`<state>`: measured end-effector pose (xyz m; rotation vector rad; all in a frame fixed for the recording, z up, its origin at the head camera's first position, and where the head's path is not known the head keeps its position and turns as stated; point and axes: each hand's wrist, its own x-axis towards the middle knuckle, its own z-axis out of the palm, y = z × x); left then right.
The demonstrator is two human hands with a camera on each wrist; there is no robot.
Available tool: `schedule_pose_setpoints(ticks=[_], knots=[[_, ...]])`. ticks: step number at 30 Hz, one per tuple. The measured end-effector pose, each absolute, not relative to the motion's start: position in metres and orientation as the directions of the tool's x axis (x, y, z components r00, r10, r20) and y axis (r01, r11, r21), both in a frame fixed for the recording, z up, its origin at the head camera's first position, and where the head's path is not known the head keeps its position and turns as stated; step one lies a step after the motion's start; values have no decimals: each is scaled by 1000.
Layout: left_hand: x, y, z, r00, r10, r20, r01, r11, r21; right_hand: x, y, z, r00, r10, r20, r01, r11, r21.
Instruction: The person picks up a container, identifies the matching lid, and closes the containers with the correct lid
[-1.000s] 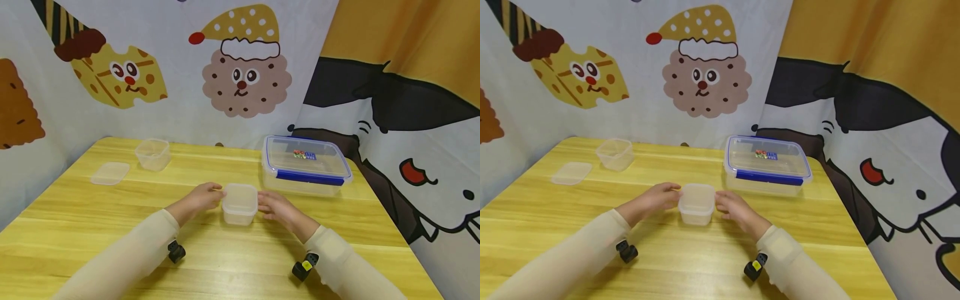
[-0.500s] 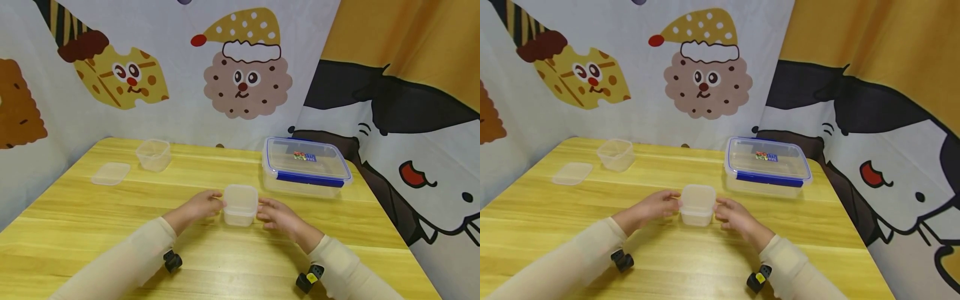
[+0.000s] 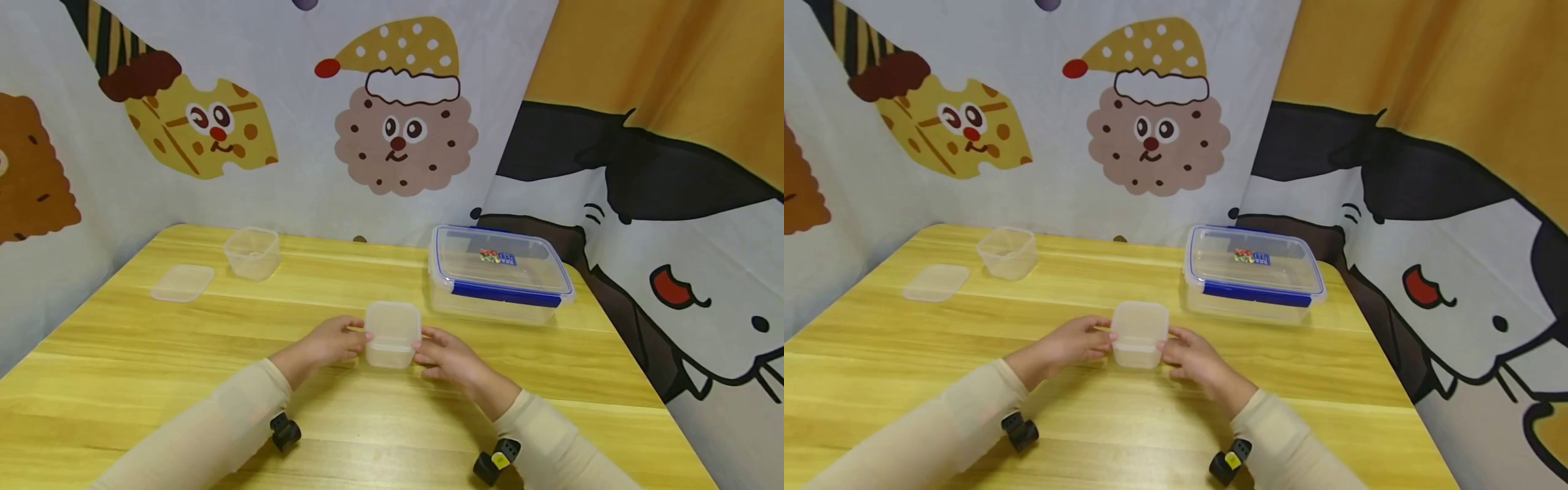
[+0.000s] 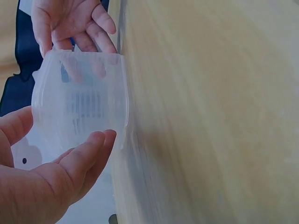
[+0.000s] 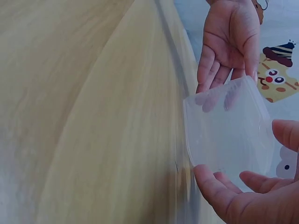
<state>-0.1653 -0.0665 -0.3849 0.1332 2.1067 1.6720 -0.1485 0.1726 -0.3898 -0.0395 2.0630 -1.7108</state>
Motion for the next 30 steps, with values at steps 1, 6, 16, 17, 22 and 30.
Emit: schedule_pose_setpoints(ticks=[1,6,16,17,22,30], knots=[[-165,-67,-385,-898,342,-277,-195,256,947,-149,172,-390,-896,-303,-324,262,228,-938],[-166,-68,-386,-902,337,-271,-196,239,951,-148,169,-391,-903,-292,-316,259,215,-941],[-170,-72,-381,-909,304,-286,-226,217,950,-154,161,-389,-914,-270,-301,250,207,-946],[-170,-73,-381,-909,303,-285,-224,219,950,-155,159,-388,-917,-267,-295,244,206,-947],[-175,-76,-379,-916,286,-282,-220,229,948,-161,153,-387,-926,-261,-273,225,199,-954],[-184,-79,-377,-925,263,-275,-226,201,953,-172,146,-386,-931,-245,-270,232,174,-957]])
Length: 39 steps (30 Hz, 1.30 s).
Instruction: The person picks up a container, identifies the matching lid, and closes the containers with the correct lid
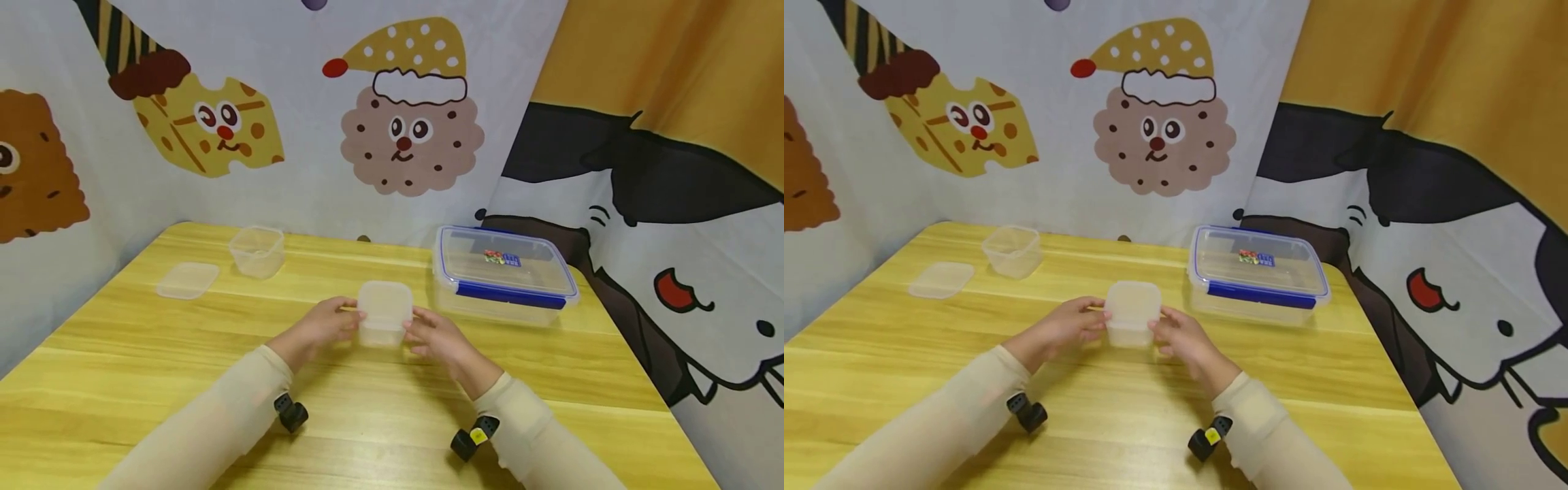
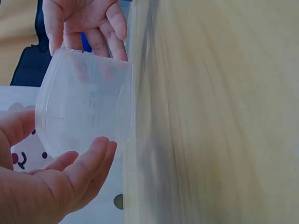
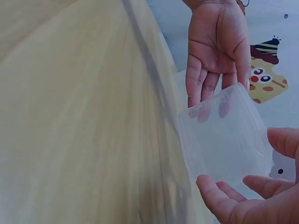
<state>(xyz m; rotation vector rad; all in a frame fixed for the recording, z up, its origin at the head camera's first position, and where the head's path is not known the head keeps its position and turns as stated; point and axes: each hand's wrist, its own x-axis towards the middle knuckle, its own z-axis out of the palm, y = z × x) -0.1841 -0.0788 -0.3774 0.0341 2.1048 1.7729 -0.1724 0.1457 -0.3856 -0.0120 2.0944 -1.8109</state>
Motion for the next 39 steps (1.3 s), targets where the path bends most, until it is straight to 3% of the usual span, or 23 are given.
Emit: schedule_pose_setpoints(ticks=[16,39], knots=[[-213,-82,-370,-929,232,-289,-264,131,955,-201,137,-382,-940,-238,-246,228,102,-968],[-248,-88,-365,-945,185,-270,-267,42,963,-238,112,-385,-975,-123,-183,180,38,-983]])
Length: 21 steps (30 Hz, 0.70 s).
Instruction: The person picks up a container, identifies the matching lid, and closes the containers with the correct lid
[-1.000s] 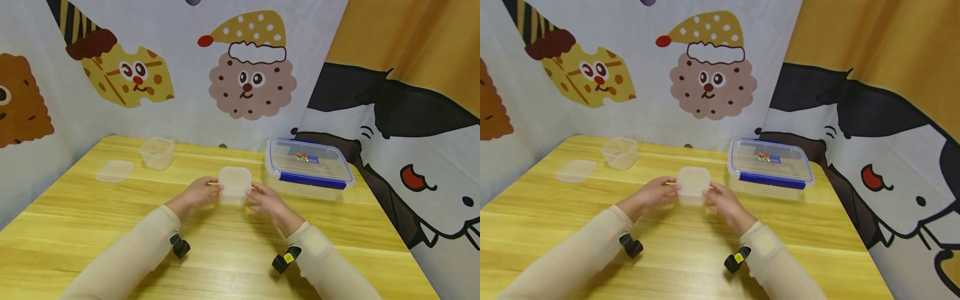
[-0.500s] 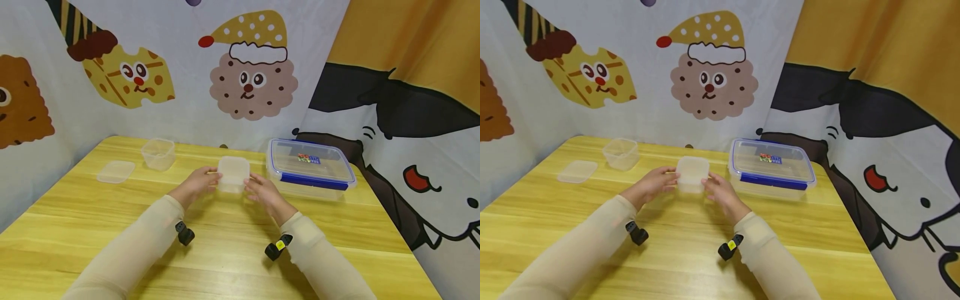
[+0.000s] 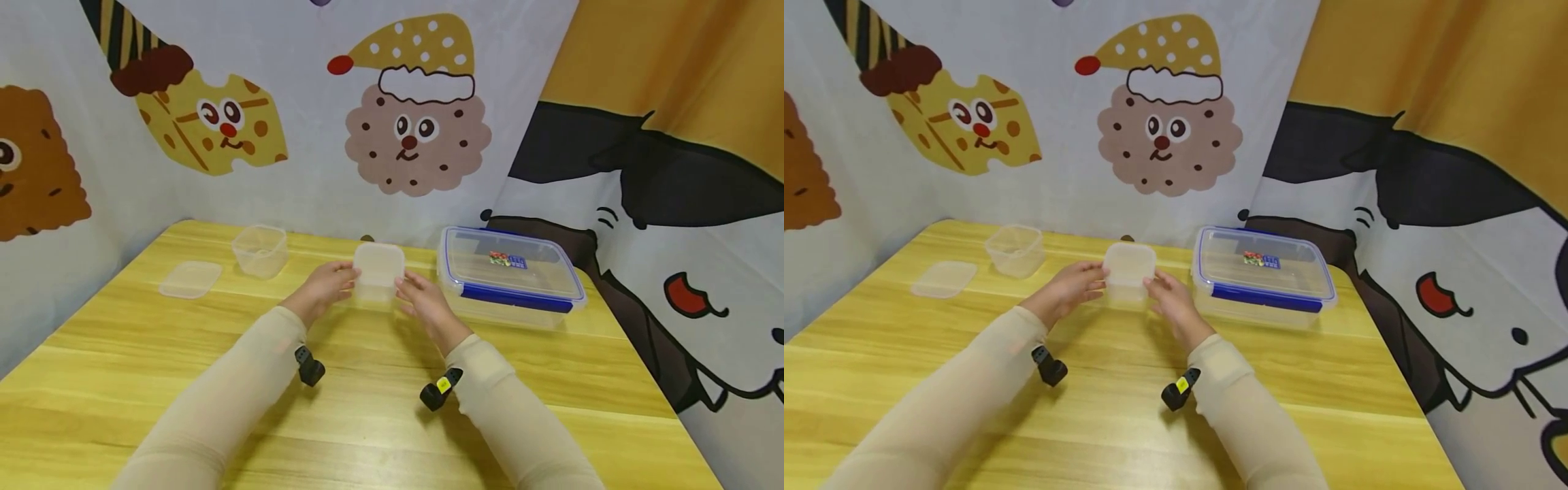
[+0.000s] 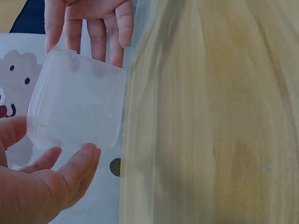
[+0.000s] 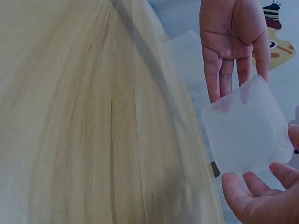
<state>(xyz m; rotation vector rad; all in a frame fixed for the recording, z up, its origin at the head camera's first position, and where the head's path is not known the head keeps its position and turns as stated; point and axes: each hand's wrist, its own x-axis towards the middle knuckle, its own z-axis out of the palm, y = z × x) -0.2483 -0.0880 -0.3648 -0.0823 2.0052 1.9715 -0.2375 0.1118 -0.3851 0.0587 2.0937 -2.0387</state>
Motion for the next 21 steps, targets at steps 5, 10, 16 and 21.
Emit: schedule_pose_setpoints(ticks=[5,10,16,21], knots=[[-255,-88,-368,-946,175,-273,-270,43,962,-245,109,-387,-977,-102,-189,186,35,-982],[-263,-86,-373,-951,158,-266,-263,39,964,-253,106,-388,-976,-71,-207,204,49,-978],[-269,-84,-376,-953,141,-270,-269,26,963,-260,103,-390,-974,-47,-221,218,57,-974],[-273,-84,-377,-952,134,-274,-275,15,961,-264,100,-391,-972,-43,-231,229,41,-973]])
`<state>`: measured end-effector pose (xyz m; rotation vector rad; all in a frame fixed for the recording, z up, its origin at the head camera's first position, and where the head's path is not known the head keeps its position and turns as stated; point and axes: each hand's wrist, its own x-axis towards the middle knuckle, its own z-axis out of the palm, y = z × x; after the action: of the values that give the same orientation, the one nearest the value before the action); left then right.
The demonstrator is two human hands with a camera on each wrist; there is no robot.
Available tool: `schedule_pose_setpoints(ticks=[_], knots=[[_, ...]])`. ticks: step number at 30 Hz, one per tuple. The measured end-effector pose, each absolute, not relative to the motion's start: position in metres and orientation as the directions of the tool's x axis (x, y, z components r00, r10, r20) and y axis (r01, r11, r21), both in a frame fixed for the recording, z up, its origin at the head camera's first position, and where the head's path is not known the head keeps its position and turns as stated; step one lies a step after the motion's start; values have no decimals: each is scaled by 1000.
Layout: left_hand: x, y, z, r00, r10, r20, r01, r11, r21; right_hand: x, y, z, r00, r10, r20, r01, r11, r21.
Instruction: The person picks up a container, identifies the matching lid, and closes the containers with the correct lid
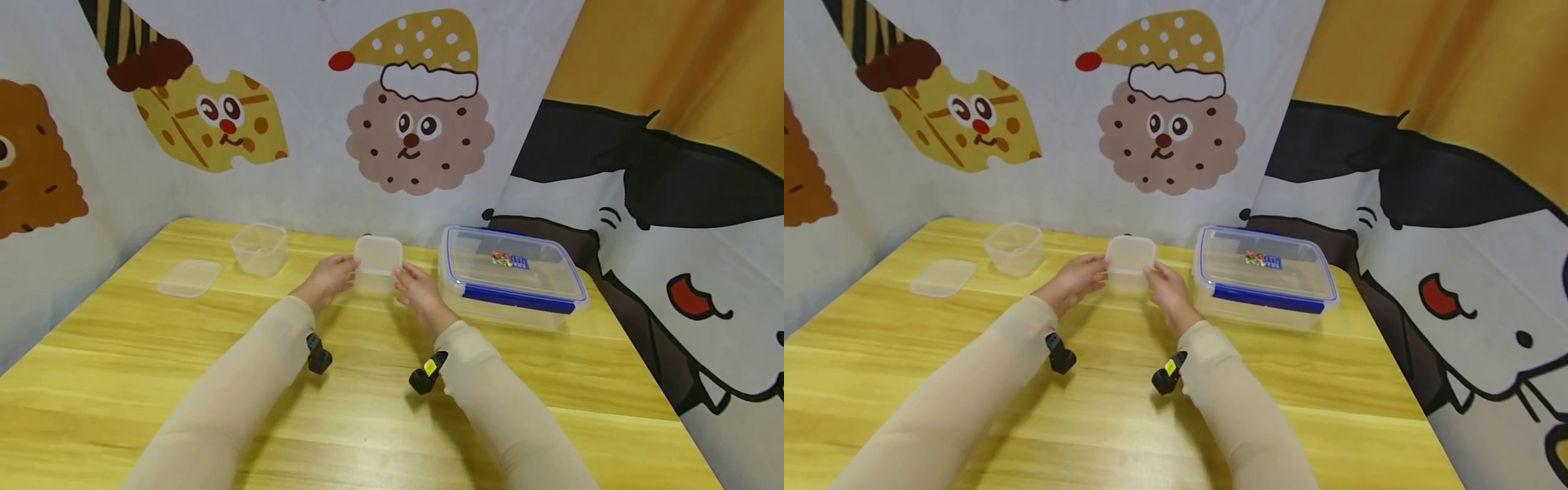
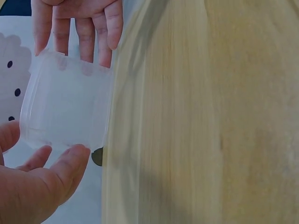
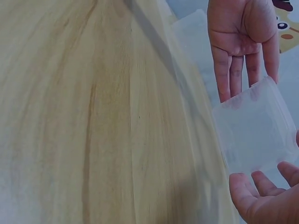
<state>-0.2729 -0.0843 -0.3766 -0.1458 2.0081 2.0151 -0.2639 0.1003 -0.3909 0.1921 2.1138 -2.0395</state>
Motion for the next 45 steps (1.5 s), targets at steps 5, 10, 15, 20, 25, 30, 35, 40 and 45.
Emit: schedule_pose_setpoints(ticks=[5,10,15,20,25,30,35,40,45], knots=[[-278,-85,-378,-951,122,-286,-285,19,958,-268,98,-391,-973,-41,-229,228,36,-973],[-282,-86,-381,-951,121,-284,-284,15,959,-273,96,-393,-977,-32,-210,210,28,-977],[-285,-85,-383,-948,118,-297,-298,7,955,-277,95,-395,-976,-19,-215,215,18,-976],[-288,-85,-381,-949,115,-295,-294,21,956,-281,94,-395,-977,-19,-212,212,14,-977],[-291,-84,-382,-949,115,-292,-291,26,956,-283,93,-396,-978,-11,-208,208,11,-978],[-295,-85,-385,-949,108,-297,-296,30,955,-287,92,-400,-975,7,-224,224,9,-975],[-298,-82,-387,-951,100,-292,-291,23,956,-288,92,-400,-973,14,-232,232,12,-973],[-299,-81,-388,-951,96,-294,-293,26,956,-289,93,-402,-973,15,-231,231,23,-973],[-300,-81,-389,-949,94,-301,-301,18,953,-289,92,-402,-973,17,-230,231,38,-972]])
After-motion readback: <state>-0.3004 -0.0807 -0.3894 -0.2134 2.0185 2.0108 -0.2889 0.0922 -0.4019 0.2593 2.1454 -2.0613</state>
